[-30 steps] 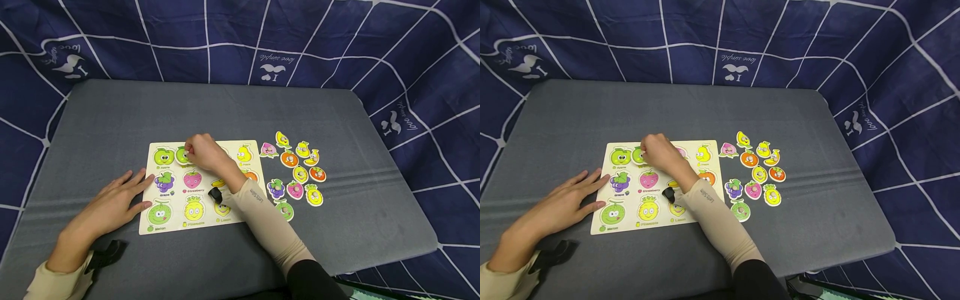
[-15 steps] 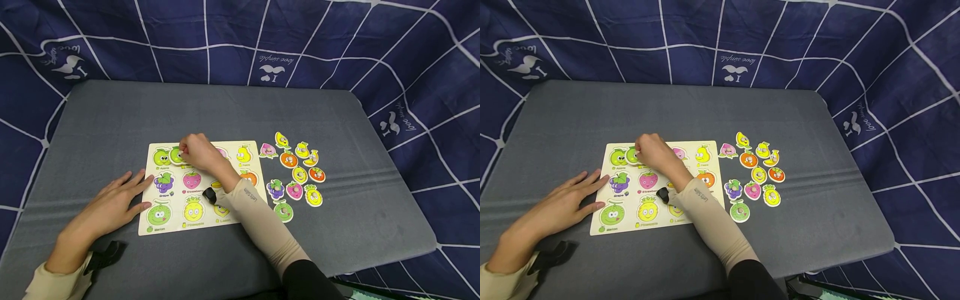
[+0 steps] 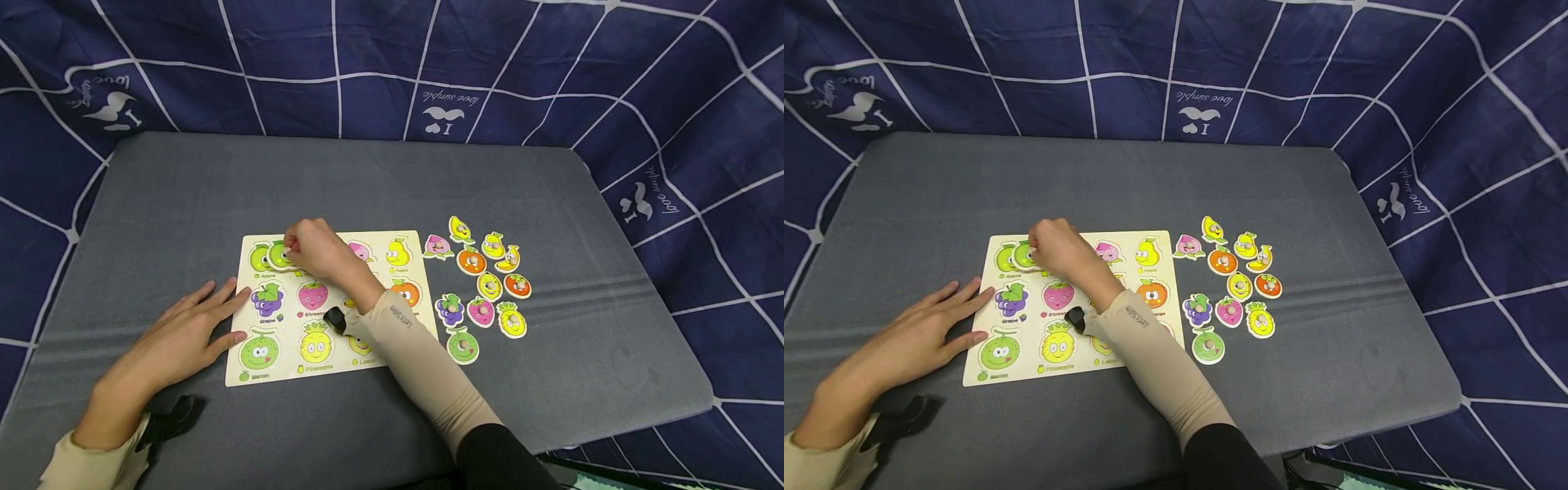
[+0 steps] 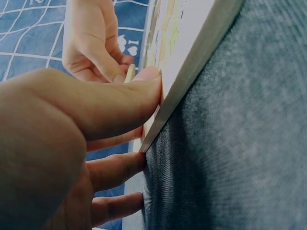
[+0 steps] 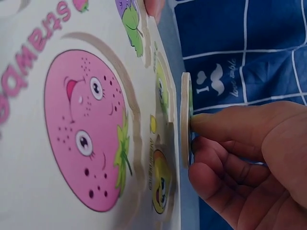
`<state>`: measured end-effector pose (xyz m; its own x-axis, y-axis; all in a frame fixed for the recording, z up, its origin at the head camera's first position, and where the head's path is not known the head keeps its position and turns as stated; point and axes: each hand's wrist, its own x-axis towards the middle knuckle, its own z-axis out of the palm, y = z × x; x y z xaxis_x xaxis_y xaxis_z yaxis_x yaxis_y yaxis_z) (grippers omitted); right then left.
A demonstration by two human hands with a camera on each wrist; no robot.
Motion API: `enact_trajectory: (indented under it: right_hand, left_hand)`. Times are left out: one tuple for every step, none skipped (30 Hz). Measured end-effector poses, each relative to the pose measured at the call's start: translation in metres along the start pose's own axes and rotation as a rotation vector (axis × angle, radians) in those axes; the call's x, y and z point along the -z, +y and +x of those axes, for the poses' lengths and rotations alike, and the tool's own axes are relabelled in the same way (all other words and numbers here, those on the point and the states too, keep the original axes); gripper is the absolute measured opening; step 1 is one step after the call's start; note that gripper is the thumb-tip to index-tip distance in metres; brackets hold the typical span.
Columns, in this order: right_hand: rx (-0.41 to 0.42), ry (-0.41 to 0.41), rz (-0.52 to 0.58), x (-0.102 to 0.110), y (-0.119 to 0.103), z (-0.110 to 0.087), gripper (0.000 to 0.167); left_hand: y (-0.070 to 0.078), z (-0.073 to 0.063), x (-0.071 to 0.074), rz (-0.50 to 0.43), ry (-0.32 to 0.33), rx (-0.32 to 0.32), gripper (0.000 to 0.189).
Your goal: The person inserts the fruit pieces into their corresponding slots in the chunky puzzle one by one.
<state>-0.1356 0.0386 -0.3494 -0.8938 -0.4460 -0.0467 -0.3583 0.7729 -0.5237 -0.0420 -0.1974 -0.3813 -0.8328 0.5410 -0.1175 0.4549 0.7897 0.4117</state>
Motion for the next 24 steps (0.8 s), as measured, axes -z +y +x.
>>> enact_trajectory:
  right_hand:
    - [0.000,-0.001,-0.001,-0.001,0.000,0.001,0.011]
    - [0.001,-0.003,-0.004,-0.002,0.000,0.001,0.010]
    - [0.003,-0.004,-0.006,-0.003,0.000,0.002,0.010]
    - [0.005,-0.004,-0.010,-0.003,-0.001,0.003,0.009]
    - [0.006,-0.007,-0.013,-0.004,-0.001,0.004,0.009]
    - [0.009,-0.008,-0.020,-0.004,-0.001,0.005,0.008]
    - [0.010,-0.010,-0.027,-0.005,-0.001,0.005,0.007]
    - [0.011,-0.012,-0.033,-0.005,-0.001,0.006,0.007]
    - [0.011,-0.013,-0.038,-0.006,-0.002,0.007,0.007]
    - [0.009,-0.015,-0.042,-0.006,-0.002,0.007,0.006]
    - [0.007,-0.018,-0.043,-0.007,-0.002,0.008,0.006]
    - [0.004,-0.021,-0.044,-0.008,-0.003,0.008,0.006]
    - [0.002,-0.024,-0.045,-0.008,-0.003,0.008,0.006]
    - [0.001,-0.028,-0.044,-0.009,-0.004,0.009,0.005]
    - [0.002,-0.033,-0.042,-0.009,-0.004,0.009,0.005]
    - [0.004,-0.038,-0.041,-0.010,-0.005,0.010,0.005]
    - [0.007,-0.043,-0.038,-0.010,-0.006,0.011,0.005]
    - [0.011,-0.046,-0.037,-0.011,-0.006,0.011,0.005]
    - [0.014,-0.047,-0.040,-0.011,-0.007,0.012,0.005]
    - [0.014,-0.049,-0.042,-0.012,-0.007,0.012,0.006]
    - [0.015,-0.049,-0.045,-0.012,-0.008,0.013,0.007]
    - [0.014,-0.049,-0.047,-0.013,-0.009,0.014,0.007]
    - [0.015,-0.049,-0.052,-0.013,-0.009,0.014,0.007]
    - [0.017,-0.047,-0.056,-0.014,-0.010,0.015,0.006]
  left_hand:
    - [0.000,0.000,0.000,0.000,0.001,0.000,0.073]
    - [0.000,0.000,0.000,-0.001,0.002,0.000,0.073]
    - [0.000,-0.001,0.000,-0.002,0.002,0.002,0.073]
    - [0.000,-0.001,0.000,-0.002,0.002,0.004,0.073]
    - [0.000,-0.001,0.000,-0.001,0.000,0.005,0.073]
    - [0.000,-0.001,0.001,0.001,-0.001,0.006,0.073]
    - [0.000,-0.001,0.001,0.003,-0.002,0.007,0.073]
    - [0.001,0.000,0.001,0.004,-0.003,0.006,0.073]
    - [0.000,0.000,0.000,0.009,-0.001,0.004,0.073]
    - [0.000,0.000,0.000,0.012,-0.003,0.003,0.073]
    - [0.000,0.000,0.000,0.014,-0.002,0.002,0.072]
    - [0.001,0.000,0.000,0.013,-0.001,0.000,0.072]
    - [0.001,0.000,0.000,0.012,0.000,-0.002,0.072]
    - [0.001,0.000,0.000,0.011,0.000,-0.002,0.072]
    - [0.001,0.000,0.000,0.013,0.003,-0.002,0.072]
    - [0.001,0.000,0.000,0.008,0.001,0.000,0.072]
    - [0.001,0.000,0.000,0.005,0.003,-0.001,0.072]
    - [0.001,-0.001,0.000,0.004,0.004,-0.001,0.072]
    - [0.001,-0.001,0.000,0.005,0.006,-0.001,0.072]
    - [0.000,-0.001,0.000,0.006,0.010,-0.003,0.072]
    - [0.000,-0.002,0.001,0.006,0.013,-0.004,0.072]
    - [0.000,-0.002,0.001,0.003,0.013,-0.005,0.072]
    - [0.000,-0.002,0.001,0.003,0.014,-0.006,0.072]
    - [0.000,-0.002,0.001,0.004,0.014,-0.006,0.072]
